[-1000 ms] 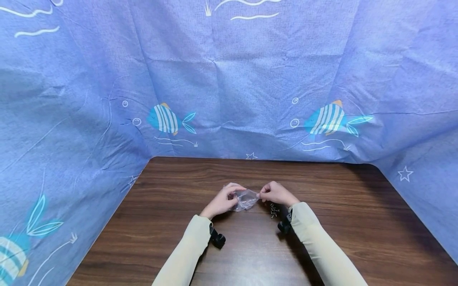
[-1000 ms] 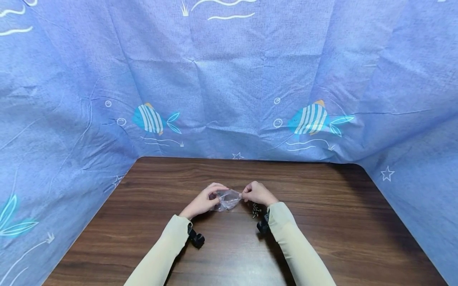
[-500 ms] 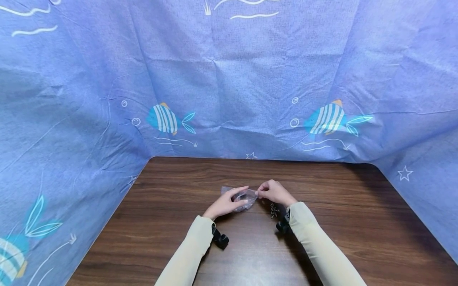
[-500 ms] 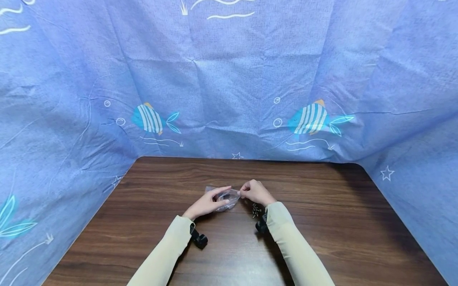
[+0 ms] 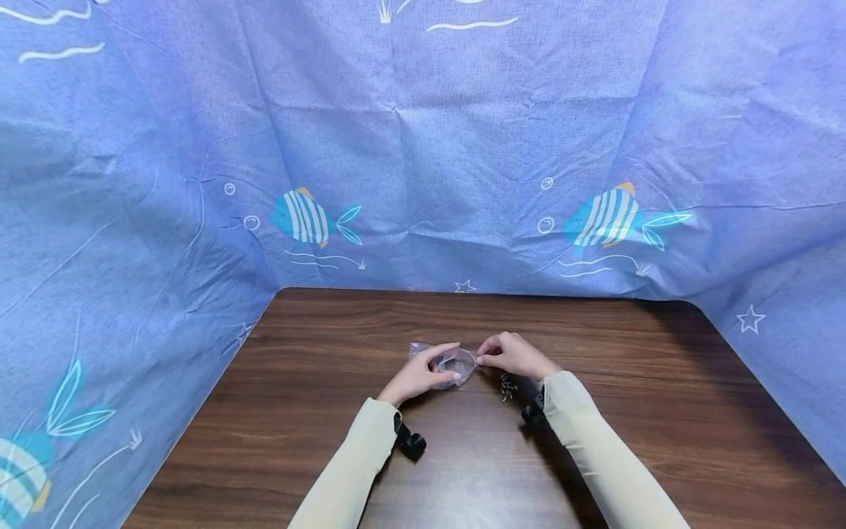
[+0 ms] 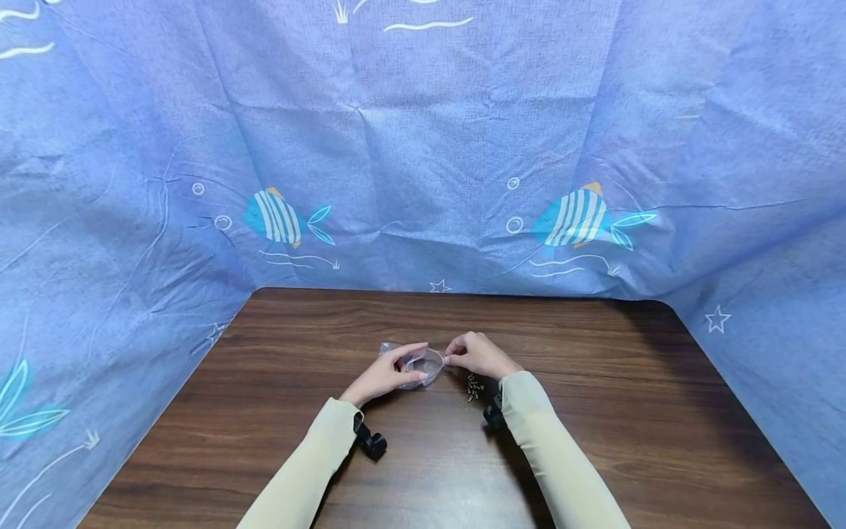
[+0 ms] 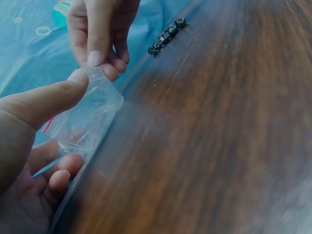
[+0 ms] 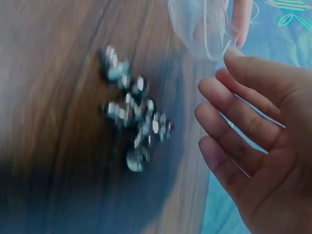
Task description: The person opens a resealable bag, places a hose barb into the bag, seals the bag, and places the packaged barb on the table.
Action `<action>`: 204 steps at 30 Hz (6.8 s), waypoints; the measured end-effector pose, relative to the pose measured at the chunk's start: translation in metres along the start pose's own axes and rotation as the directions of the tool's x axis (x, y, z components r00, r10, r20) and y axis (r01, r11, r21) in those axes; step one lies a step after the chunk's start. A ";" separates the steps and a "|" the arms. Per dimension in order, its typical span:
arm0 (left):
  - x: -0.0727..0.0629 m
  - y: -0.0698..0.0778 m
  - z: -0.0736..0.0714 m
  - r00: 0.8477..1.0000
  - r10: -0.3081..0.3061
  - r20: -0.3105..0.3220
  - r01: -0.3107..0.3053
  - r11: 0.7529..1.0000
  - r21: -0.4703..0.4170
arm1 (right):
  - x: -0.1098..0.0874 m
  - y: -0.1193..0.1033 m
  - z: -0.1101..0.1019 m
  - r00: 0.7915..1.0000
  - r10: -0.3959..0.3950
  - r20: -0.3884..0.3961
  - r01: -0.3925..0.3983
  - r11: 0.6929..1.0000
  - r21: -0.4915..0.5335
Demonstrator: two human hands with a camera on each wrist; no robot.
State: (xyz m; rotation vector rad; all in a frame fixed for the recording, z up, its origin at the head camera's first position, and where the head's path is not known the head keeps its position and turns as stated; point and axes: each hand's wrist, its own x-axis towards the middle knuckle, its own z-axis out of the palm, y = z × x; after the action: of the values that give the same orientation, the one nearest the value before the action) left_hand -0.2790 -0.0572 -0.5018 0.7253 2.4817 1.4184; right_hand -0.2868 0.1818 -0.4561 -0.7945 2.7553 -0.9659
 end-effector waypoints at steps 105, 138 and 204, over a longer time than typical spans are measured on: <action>-0.004 0.005 0.002 0.999 -0.035 -0.014 0.035 0.999 -0.009 | 0.007 -0.014 -0.013 0.951 -0.308 0.021 0.303 0.920 -0.250; -0.004 0.004 0.001 1.000 -0.025 -0.013 0.025 0.999 -0.027 | 0.003 -0.021 -0.016 0.954 -0.298 0.043 0.300 0.929 -0.217; -0.003 0.001 0.002 0.999 -0.035 -0.014 0.034 0.998 -0.049 | -0.043 0.025 -0.025 0.974 -0.047 0.222 0.079 0.987 -0.140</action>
State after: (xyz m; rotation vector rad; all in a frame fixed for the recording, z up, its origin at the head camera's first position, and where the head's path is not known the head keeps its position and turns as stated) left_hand -0.2750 -0.0567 -0.5021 0.6617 2.4490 1.4716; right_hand -0.2678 0.2338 -0.4546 -0.9537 2.6470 -0.6446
